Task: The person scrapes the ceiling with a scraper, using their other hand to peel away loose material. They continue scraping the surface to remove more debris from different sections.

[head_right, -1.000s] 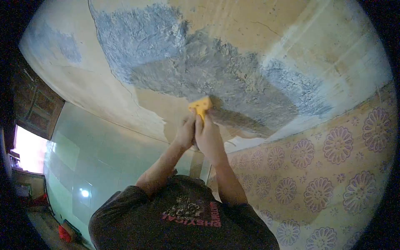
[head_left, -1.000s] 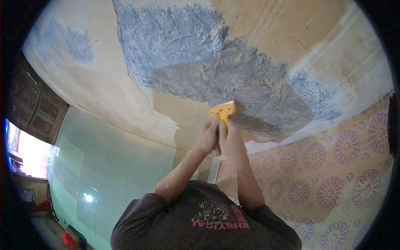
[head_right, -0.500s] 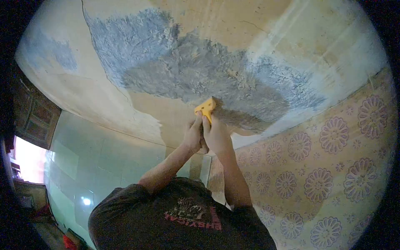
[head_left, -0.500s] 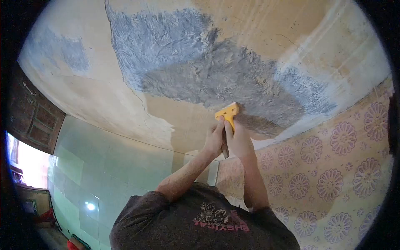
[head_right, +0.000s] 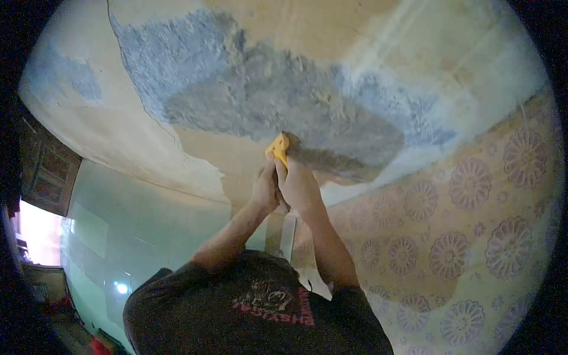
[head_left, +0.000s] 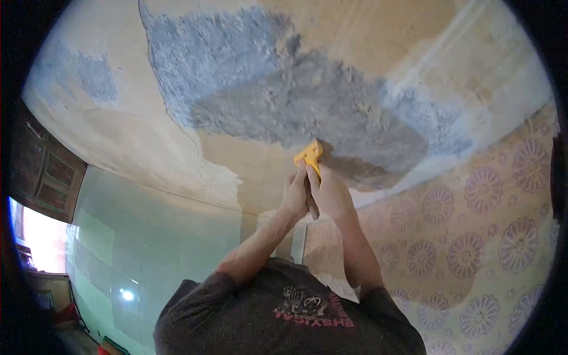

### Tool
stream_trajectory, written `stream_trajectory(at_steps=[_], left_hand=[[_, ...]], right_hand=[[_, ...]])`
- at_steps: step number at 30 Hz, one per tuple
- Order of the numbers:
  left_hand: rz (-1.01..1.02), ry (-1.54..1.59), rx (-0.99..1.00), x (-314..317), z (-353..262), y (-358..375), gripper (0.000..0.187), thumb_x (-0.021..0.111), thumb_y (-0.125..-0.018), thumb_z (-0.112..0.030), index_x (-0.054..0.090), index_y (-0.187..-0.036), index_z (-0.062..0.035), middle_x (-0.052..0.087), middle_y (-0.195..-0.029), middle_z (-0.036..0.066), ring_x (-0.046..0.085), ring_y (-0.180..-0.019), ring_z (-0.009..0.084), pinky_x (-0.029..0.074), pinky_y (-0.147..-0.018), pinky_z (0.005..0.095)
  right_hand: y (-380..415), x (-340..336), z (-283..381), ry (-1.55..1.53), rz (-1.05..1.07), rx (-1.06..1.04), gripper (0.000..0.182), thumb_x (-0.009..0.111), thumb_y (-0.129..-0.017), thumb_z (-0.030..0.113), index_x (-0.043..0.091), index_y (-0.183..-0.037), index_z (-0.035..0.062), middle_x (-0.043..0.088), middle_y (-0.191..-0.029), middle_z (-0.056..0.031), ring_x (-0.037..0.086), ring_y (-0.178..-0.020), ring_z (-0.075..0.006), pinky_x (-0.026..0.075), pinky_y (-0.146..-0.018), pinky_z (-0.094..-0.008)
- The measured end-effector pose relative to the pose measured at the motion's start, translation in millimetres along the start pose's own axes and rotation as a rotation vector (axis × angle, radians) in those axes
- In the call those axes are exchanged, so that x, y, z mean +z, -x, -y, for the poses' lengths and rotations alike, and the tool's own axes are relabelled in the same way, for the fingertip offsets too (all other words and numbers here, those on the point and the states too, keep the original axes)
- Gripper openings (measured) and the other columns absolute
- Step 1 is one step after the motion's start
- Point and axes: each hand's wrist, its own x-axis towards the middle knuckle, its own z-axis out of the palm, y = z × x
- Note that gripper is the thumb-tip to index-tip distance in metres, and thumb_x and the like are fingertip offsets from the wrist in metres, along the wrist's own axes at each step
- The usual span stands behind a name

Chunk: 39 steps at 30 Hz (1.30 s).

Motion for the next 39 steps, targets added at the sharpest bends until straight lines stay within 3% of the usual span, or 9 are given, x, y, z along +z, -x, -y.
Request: stream_trajectory(at_steps=[4, 7, 10, 14, 15, 22, 34, 36, 39], left_hand=[[0.21, -0.065, -0.143, -10.6, -1.5, -1.7, 0.04, 0.046, -0.1, -0.048, 0.06, -0.093, -0.0105, 0.063, -0.076, 0.003, 0.062, -0.058, 0.0144, 0.048, -0.047, 0.0277], [-0.067, 0.072, -0.067, -19.1, 14.5, -18.2, 0.039, 0.043, -0.101, -0.045, 0.06, -0.096, -0.0098, 0.063, -0.077, 0.004, 0.063, -0.058, 0.0158, 0.049, -0.043, 0.0281], [0.01, -0.004, -0.017, -27.0, -19.9, -1.6, 0.046, 0.041, -0.1, -0.051, 0.059, -0.093, -0.009, 0.06, -0.071, 0.003, 0.058, -0.049, 0.0138, 0.045, -0.035, 0.0274], [-0.018, -0.097, -0.06, -12.2, -7.9, -1.0, 0.046, 0.04, -0.101, -0.051, 0.06, -0.096, -0.0097, 0.06, -0.075, 0.002, 0.059, -0.063, 0.0097, 0.046, -0.051, 0.0264], [0.023, -0.306, 0.134, -10.6, 2.5, -4.9, 0.046, 0.042, -0.101, -0.049, 0.061, -0.098, -0.0079, 0.06, -0.073, 0.002, 0.056, -0.057, 0.0104, 0.045, -0.049, 0.0266], [0.14, -0.046, -0.131, -15.3, -17.4, 3.0, 0.041, 0.044, -0.101, -0.046, 0.059, -0.094, -0.0086, 0.059, -0.068, 0.002, 0.056, -0.053, 0.0119, 0.043, -0.041, 0.0274], [-0.013, 0.093, 0.008, -36.6, -13.9, -4.4, 0.039, 0.044, -0.099, -0.046, 0.058, -0.103, -0.01, 0.064, -0.077, 0.007, 0.061, -0.049, 0.018, 0.049, -0.033, 0.0307], [0.067, -0.043, -0.1, -34.8, -7.1, -9.8, 0.042, 0.037, -0.103, -0.04, 0.055, -0.121, -0.0071, 0.062, -0.109, 0.007, 0.063, -0.094, 0.0192, 0.053, -0.078, 0.0348], [-0.003, -0.053, -0.056, -31.8, -15.3, -5.5, 0.043, 0.036, -0.103, -0.041, 0.055, -0.122, -0.0067, 0.064, -0.101, 0.007, 0.064, -0.087, 0.0181, 0.054, -0.071, 0.0336]], right_hand=[[-5.1, -16.7, 1.4, 0.02, 0.016, 0.074, 0.044, 0.046, -0.099, 0.037, 0.062, -0.097, -0.0039, 0.064, -0.083, -0.0293, 0.061, -0.082, -0.049, 0.048, -0.072, -0.0524], [-11.1, -4.5, 15.1, 0.025, 0.042, 0.063, 0.047, 0.047, -0.099, 0.039, 0.062, -0.095, -0.0046, 0.064, -0.083, -0.0295, 0.061, -0.082, -0.0489, 0.048, -0.072, -0.0522], [-18.2, 18.7, 13.4, -0.01, 0.054, 0.007, 0.048, 0.046, -0.099, 0.041, 0.063, -0.095, -0.0042, 0.064, -0.085, -0.0303, 0.061, -0.084, -0.0488, 0.048, -0.071, -0.0524], [-10.1, -5.4, 26.9, 0.001, 0.074, 0.053, 0.047, 0.047, -0.098, 0.041, 0.063, -0.096, -0.0033, 0.063, -0.086, -0.0314, 0.061, -0.085, -0.049, 0.047, -0.072, -0.0527], [-4.9, -14.0, 25.0, 0.004, 0.07, 0.093, 0.047, 0.048, -0.098, 0.04, 0.064, -0.096, -0.0036, 0.062, -0.083, -0.0314, 0.06, -0.084, -0.0494, 0.047, -0.071, -0.0523], [-15.7, -1.8, 12.4, 0.058, 0.055, 0.03, 0.051, 0.046, -0.098, 0.043, 0.063, -0.092, -0.005, 0.062, -0.083, -0.0317, 0.06, -0.084, -0.049, 0.048, -0.071, -0.0521], [-20.5, 23.3, 16.1, -0.017, 0.098, -0.055, 0.046, 0.043, -0.1, 0.039, 0.062, -0.097, -0.0039, 0.063, -0.084, -0.0311, 0.062, -0.083, -0.0476, 0.048, -0.071, -0.0523], [-12.7, 8.2, 17.5, -0.004, 0.068, -0.005, 0.046, 0.045, -0.1, 0.037, 0.061, -0.096, -0.0061, 0.062, -0.084, -0.0323, 0.061, -0.083, -0.0488, 0.048, -0.071, -0.0522], [-15.1, 5.3, 20.4, 0.017, 0.095, 0.091, 0.047, 0.045, -0.099, 0.038, 0.061, -0.096, -0.0066, 0.061, -0.084, -0.033, 0.06, -0.084, -0.0501, 0.047, -0.071, -0.0526]])
